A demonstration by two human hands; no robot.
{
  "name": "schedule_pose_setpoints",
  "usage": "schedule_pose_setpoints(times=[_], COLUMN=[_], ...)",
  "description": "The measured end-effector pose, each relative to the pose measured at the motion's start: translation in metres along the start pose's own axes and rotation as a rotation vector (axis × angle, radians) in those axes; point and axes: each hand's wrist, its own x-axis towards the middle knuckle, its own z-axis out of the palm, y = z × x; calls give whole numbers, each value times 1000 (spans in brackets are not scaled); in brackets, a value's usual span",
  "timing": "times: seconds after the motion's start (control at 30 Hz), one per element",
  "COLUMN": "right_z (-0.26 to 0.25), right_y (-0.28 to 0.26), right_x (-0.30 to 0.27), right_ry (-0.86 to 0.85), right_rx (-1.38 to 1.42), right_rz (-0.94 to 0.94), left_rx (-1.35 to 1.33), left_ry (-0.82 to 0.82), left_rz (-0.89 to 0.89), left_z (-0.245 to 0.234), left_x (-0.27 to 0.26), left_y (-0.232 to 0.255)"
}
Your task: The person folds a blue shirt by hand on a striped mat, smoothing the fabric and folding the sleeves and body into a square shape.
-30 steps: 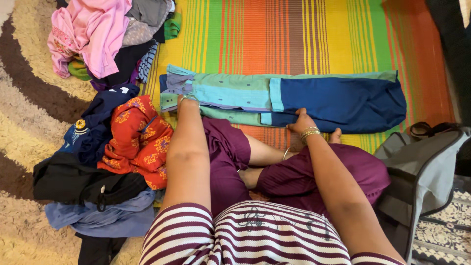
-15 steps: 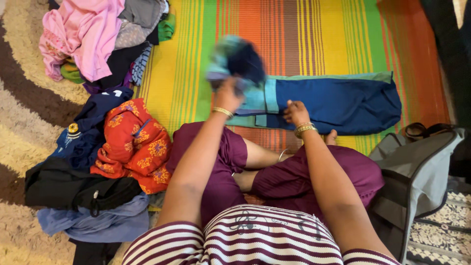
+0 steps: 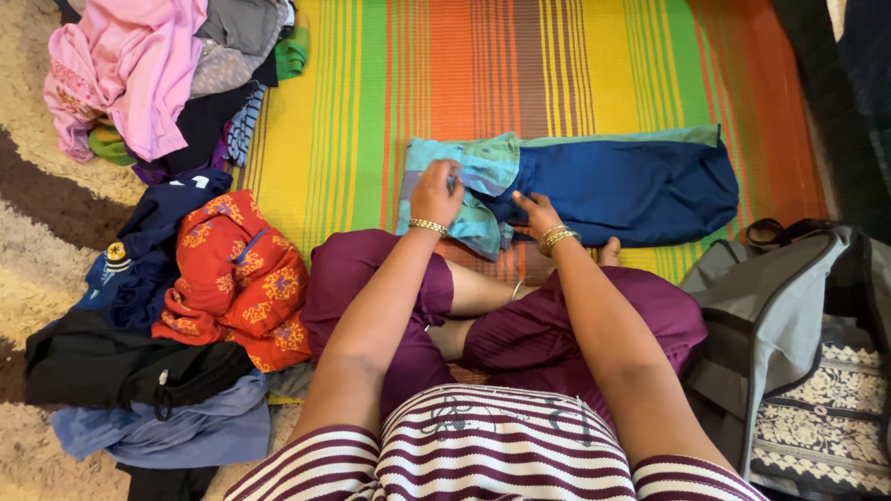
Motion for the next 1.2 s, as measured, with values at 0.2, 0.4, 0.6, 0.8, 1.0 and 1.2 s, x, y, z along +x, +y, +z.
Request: schedule_pose_setpoints(times=[0.2,0.4,0.6,0.8,1.0,1.2], right_z=[6,16,28,0,-2,49], right_y=[0,-9,-15,-5,-22,-57], right_x=[-4,-20,-20,2,-11,-94], right_ry=[23,0,170,444,630,214], right_rx=[-108,-219,-429,-653,-625,-735], right_rz=[-44,-113,-804,-836,-845,-757], left_rx=[108,47,-147,47,52,14], left_ry=[13,-90,127,-143,-299,-247], left_rz=[96,10,93,226,218,148], left_z=[-12,-4,-20,-4,9,7], left_x=[3,2,3,-1,-7,-7], left_y=[5,5,18,6,0,-2])
